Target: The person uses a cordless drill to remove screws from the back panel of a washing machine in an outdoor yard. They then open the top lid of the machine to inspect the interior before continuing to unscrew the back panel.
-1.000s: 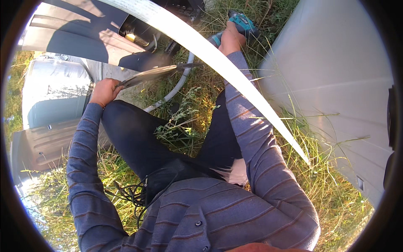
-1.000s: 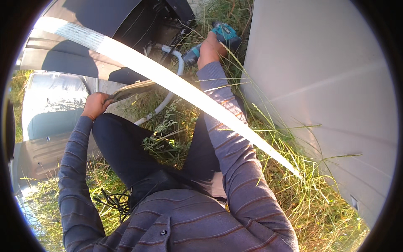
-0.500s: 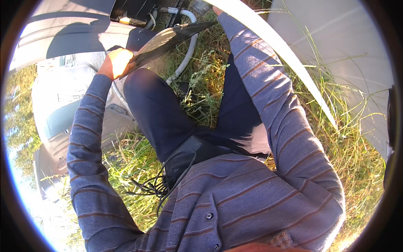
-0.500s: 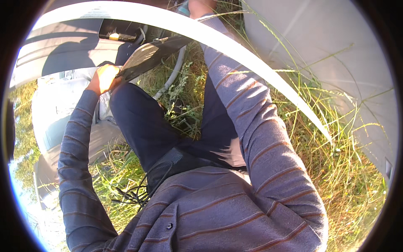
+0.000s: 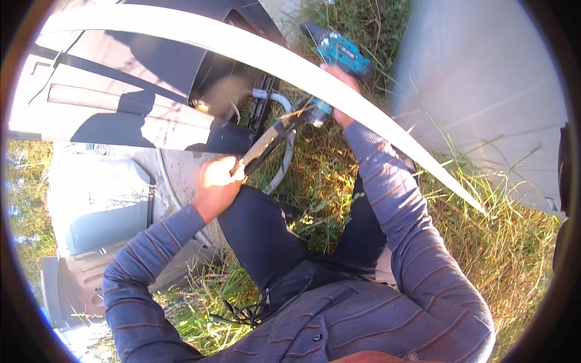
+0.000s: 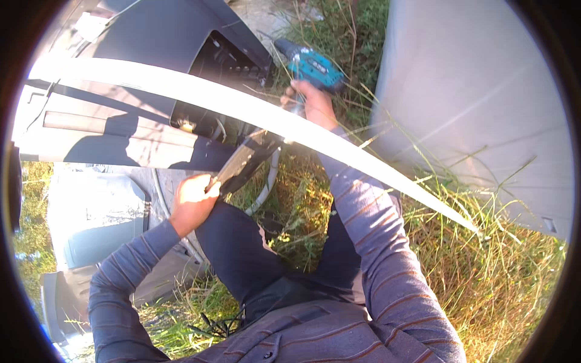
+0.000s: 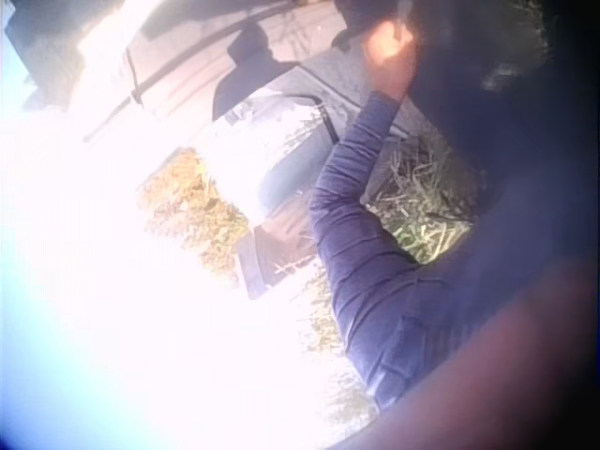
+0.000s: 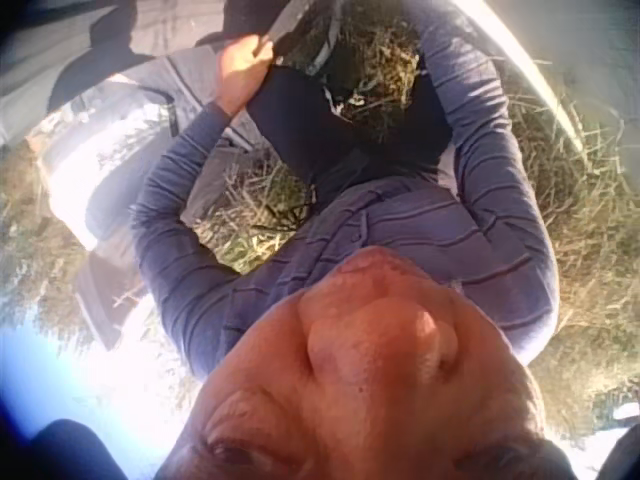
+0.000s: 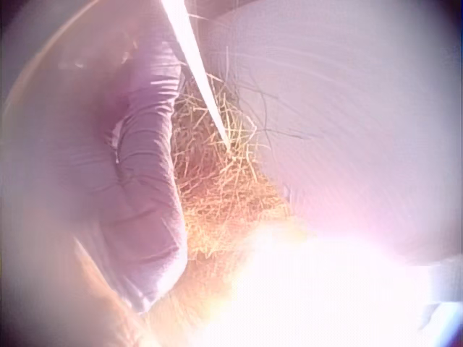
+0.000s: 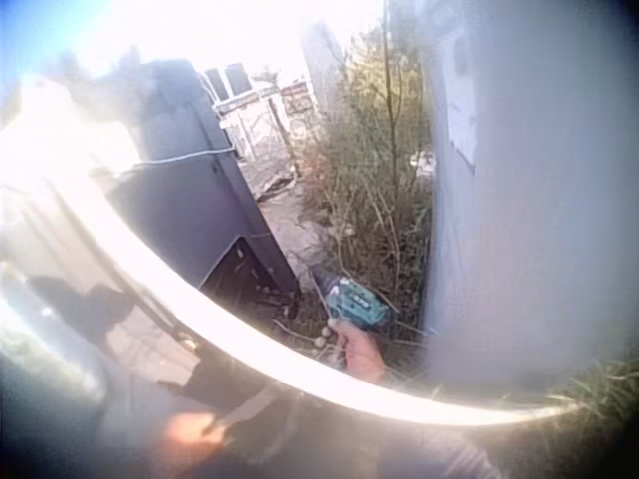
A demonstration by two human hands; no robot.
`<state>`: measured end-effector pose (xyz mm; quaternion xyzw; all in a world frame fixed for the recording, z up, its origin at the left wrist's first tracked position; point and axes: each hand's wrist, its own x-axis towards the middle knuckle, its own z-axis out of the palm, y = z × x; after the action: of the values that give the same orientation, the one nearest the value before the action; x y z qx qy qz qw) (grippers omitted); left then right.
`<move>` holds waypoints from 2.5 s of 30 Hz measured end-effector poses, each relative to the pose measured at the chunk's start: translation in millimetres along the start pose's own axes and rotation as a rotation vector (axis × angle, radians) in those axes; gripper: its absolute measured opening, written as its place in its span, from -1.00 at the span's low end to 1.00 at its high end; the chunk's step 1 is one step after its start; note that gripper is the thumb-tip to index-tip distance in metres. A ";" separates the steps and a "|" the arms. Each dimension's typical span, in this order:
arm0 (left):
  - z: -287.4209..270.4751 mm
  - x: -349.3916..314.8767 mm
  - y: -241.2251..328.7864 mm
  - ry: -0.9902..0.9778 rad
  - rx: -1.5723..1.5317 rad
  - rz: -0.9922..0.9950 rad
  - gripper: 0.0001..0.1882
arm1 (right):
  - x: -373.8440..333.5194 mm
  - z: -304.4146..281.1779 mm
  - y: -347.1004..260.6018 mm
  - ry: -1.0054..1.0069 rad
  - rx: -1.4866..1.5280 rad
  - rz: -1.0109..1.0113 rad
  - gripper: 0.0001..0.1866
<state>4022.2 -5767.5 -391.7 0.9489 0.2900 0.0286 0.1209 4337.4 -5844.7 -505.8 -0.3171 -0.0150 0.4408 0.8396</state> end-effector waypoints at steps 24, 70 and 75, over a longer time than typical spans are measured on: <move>-137.1 -110.7 7.4 -0.407 -0.072 -0.427 -0.74 | -332.9 98.4 -119.1 0.198 0.036 0.904 -0.53; -817.8 -319.8 -617.0 0.664 0.715 -1.101 -0.77 | -101.7 866.5 143.5 -0.625 -0.488 1.146 -0.49; -768.8 -326.7 -737.4 0.503 0.543 -1.391 -0.90 | -61.6 898.8 185.5 -0.578 -0.540 1.125 -0.45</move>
<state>3254.6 -5194.2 177.1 0.5108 0.8328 0.0885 -0.1943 3890.3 -5348.0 126.3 -0.3446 -0.1806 0.8574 0.3368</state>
